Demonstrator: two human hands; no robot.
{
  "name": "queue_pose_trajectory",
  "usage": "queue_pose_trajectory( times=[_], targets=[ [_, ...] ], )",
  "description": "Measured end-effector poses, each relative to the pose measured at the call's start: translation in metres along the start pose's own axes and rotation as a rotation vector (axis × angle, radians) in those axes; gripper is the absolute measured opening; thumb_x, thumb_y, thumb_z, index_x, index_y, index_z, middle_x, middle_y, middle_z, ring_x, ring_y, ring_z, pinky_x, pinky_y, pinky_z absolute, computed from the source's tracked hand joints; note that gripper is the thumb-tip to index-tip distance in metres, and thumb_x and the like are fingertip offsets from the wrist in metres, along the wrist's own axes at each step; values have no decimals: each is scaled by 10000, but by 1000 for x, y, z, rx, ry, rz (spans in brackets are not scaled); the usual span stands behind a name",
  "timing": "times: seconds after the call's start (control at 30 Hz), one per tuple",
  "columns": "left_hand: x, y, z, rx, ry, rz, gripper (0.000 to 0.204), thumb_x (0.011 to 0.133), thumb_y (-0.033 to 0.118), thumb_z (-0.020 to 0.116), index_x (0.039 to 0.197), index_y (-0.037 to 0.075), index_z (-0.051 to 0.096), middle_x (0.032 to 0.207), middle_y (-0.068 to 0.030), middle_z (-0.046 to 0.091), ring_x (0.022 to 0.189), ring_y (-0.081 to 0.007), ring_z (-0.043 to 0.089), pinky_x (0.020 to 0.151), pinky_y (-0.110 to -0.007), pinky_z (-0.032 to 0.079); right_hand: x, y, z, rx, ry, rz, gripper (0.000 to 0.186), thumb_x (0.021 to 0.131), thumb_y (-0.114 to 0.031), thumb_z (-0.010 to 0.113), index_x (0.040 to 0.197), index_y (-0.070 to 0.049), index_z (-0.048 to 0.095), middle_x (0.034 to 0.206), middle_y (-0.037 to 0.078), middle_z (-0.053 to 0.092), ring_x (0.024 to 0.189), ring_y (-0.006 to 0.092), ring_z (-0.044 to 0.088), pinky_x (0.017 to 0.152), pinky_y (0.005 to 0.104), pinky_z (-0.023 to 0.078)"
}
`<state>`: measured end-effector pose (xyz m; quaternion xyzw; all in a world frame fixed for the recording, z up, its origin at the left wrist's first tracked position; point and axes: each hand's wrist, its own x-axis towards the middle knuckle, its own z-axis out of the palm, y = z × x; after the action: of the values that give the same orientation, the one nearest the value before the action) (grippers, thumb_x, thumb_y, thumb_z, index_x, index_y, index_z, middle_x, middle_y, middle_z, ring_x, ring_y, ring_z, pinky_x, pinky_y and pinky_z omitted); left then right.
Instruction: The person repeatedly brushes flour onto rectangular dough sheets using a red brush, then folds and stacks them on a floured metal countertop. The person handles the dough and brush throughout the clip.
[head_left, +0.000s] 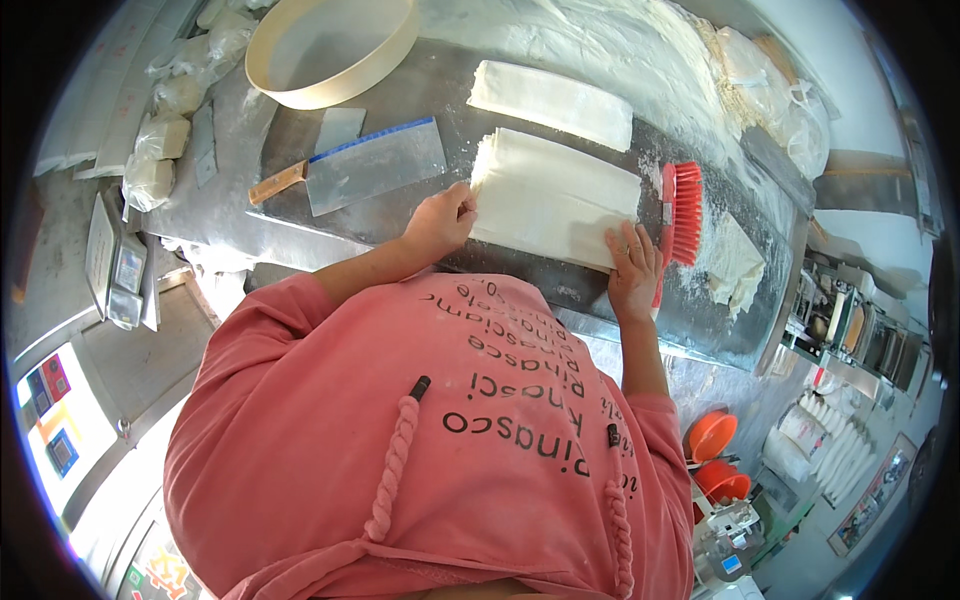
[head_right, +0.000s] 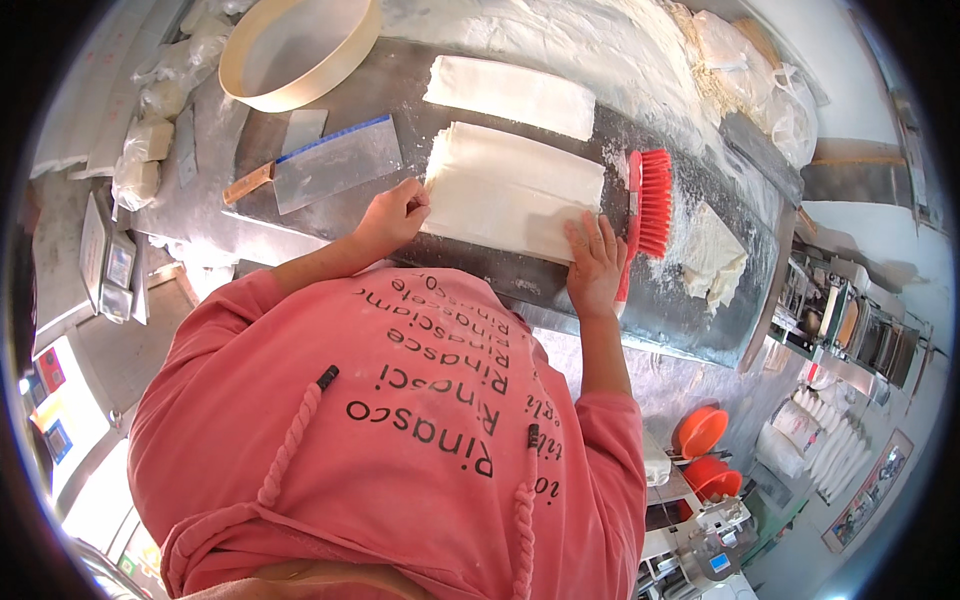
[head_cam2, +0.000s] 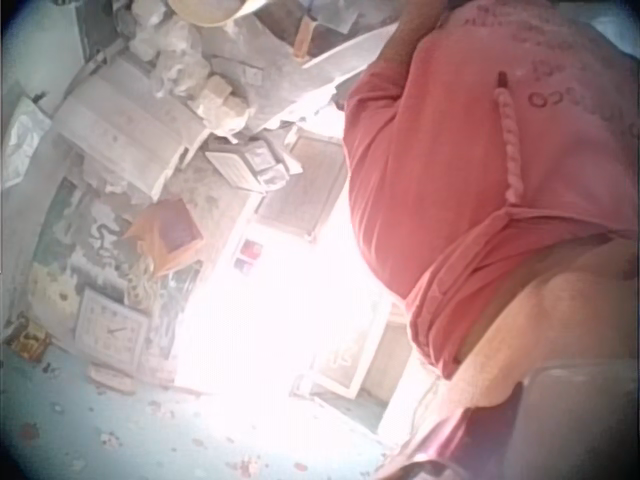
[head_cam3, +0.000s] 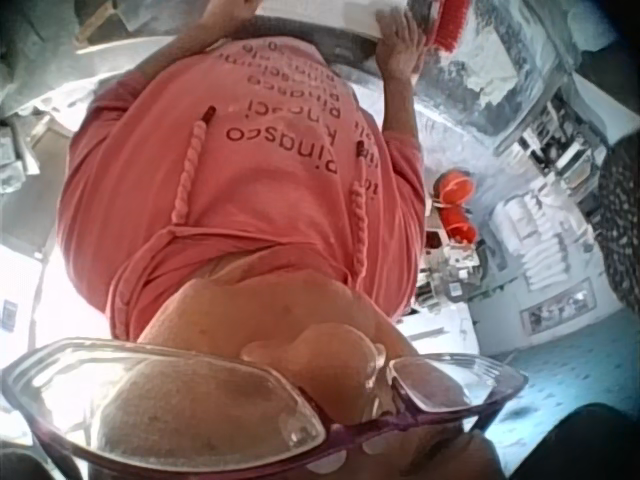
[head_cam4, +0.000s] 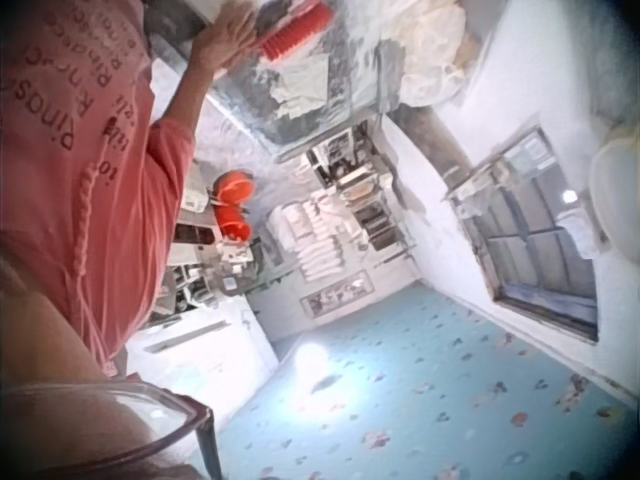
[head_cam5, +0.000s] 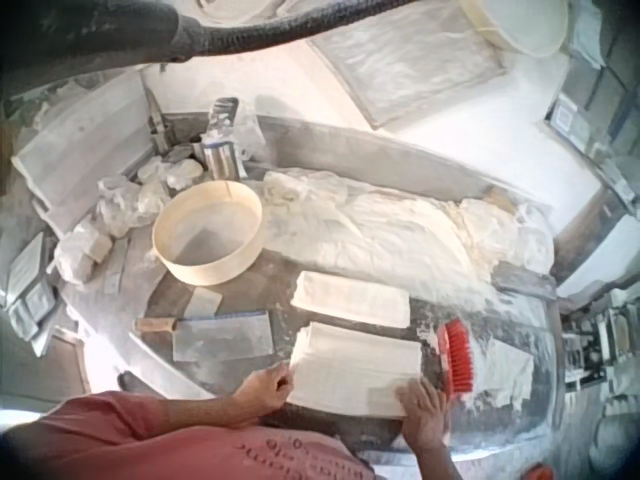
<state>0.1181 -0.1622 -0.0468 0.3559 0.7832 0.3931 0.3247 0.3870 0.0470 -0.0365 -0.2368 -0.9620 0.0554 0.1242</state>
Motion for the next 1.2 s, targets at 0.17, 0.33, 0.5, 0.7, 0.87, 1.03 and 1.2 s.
queue_pose_trajectory(
  times=[0.17, 0.33, 0.5, 0.7, 0.87, 1.03, 1.2],
  targets=[
    [-6, -3, 6, 59, 50, 45, 118, 821, 100, 592, 890, 31, 526, 789, -147, 626, 744, -327, 614, 672, -385, 478, -3, -1, 2, -40, 1, 4, 528, 748, 43, 520, 1212, -190, 616, 1351, 44, 515, 1269, 279, 447, 1014, 456, 326],
    [-11, 7, 5, 412, 99, 98, 200, 817, 145, 609, 993, 76, 545, 1058, -124, 617, 969, -323, 592, 790, -422, 480, -9, -2, -10, -166, -18, 16, 552, 768, -7, 554, 1299, -160, 538, 1355, 97, 495, 1265, 302, 436, 1003, 452, 339],
    [8, 9, -5, 597, 84, 627, 492, 855, 215, 588, 1305, 66, 455, 1407, -133, 405, 1300, -316, 378, 1044, -447, 336, -36, 12, -13, -227, 121, 639, 431, 806, -184, 632, 1201, -56, 514, 1186, 171, 538, 1142, 363, 483, 926, 505, 377],
    [16, -10, 1, 657, -37, 661, 590, 883, 240, 555, 1395, 16, 365, 1502, -144, 283, 1399, -296, 243, 1120, -436, 238, -45, 36, -7, -139, -6, 723, 297, 875, -258, 593, 1065, -38, 536, 939, 154, 590, 847, 318, 581, 716, 450, 473],
    [7, -21, 7, 691, 8, 592, 580, 889, 244, 541, 1391, 10, 367, 1500, -146, 288, 1398, -296, 249, 1133, -433, 214, 2, -49, -56, 966, -179, 761, 253, 928, -283, 553, 940, -32, 580, 668, 27, 533, 547, 126, 523, 479, 287, 439],
    [11, 7, 4, 1094, -347, 213, 588, 906, 285, 519, 1408, 29, 352, 1515, -130, 264, 1404, -278, 242, 1133, -447, 214, 24, -93, -49, 1393, -647, 831, 244, 908, -263, 564, 978, -34, 607, 611, 15, 504, 460, 83, 462, 409, 238, 359],
    [7, -19, 9, 693, -10, 519, 601, 899, 281, 525, 1415, 34, 342, 1523, -117, 249, 1404, -277, 241, 1131, -451, 215, -32, -16, -62, 1321, -341, 1040, 262, 882, -276, 595, 961, -27, 614, 582, 15, 491, 411, 104, 433, 371, 256, 347]
  ],
)
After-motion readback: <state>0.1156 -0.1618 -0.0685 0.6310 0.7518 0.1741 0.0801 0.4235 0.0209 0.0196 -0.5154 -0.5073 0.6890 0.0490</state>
